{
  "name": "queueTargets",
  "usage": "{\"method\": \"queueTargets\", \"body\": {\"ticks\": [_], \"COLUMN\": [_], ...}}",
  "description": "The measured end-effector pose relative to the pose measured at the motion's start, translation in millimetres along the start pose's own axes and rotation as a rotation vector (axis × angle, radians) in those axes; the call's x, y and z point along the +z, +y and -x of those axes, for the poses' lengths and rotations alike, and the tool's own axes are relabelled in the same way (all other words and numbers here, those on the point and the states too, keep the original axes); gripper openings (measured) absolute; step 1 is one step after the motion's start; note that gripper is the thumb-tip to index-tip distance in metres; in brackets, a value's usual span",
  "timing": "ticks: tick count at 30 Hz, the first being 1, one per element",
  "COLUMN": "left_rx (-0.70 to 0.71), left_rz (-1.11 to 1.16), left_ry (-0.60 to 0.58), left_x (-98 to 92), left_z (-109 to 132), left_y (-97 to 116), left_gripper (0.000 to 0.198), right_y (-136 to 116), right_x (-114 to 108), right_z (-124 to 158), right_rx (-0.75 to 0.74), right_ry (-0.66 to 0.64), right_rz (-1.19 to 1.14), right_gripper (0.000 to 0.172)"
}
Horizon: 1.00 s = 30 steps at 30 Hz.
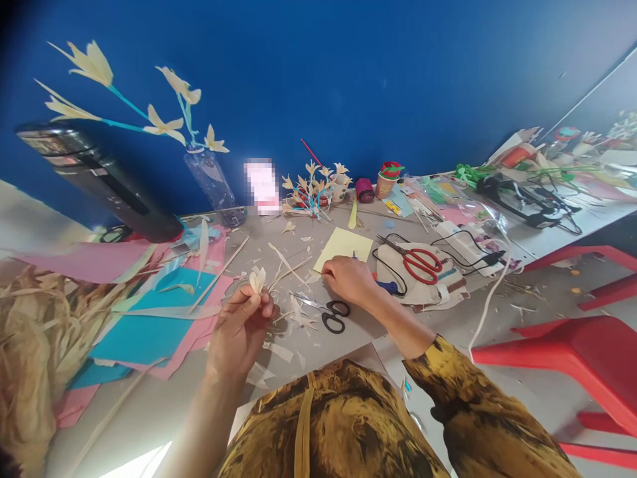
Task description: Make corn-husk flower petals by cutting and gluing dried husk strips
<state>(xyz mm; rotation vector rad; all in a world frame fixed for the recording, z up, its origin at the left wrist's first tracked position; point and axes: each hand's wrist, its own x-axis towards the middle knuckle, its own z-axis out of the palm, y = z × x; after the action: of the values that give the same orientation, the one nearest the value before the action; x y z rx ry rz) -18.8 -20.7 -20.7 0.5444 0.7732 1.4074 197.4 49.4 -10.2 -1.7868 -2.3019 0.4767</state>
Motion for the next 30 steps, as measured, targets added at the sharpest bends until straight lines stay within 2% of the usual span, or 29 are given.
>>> {"method": "queueTargets", "body": {"ticks": [7, 12, 17, 21, 25, 30], "left_rx": [-0.034, -0.038, -0.058, -0.082, -0.143, -0.243], "left_rz": [-0.01, -0.013, -0.015, 0.039, 0.102, 0.156], "left_ry": [0.01, 0.022, 0.017, 0.012, 0.04, -0.016], "left_x": [-3.8, -6.5, -5.1, -2.6, 4.8, 21.8], "left_z": [1.5, 1.8, 1.4, 0.7, 0.1, 2.3], "left_y": [1.2, 0.7, -0.2, -1.4, -7.4, -18.2], "left_gripper": [0.02, 0.021, 0.022, 0.025, 0.028, 0.031], "right_y": [-18.3, -18.6, -10.7, -2.4, -3.4, -24.9], "right_x": [10.0, 12.9, 15.6, 14.8, 14.8, 20.5], "right_z": [-22.1, -37.1, -41.2, -34.2, -16.3, 5.2], "right_rx": [-0.079, -0.105, -0.164, -0.184, -0.201, -0.129], "right_ry": [-0.09, -0.133, -0.09, 0.006, 0.04, -0.055], "right_rz": [0.146, 0.133, -0.024, -0.278, -0.605, -1.518], "right_gripper": [0.029, 0.022, 0.013, 0.008, 0.026, 0.032]}}
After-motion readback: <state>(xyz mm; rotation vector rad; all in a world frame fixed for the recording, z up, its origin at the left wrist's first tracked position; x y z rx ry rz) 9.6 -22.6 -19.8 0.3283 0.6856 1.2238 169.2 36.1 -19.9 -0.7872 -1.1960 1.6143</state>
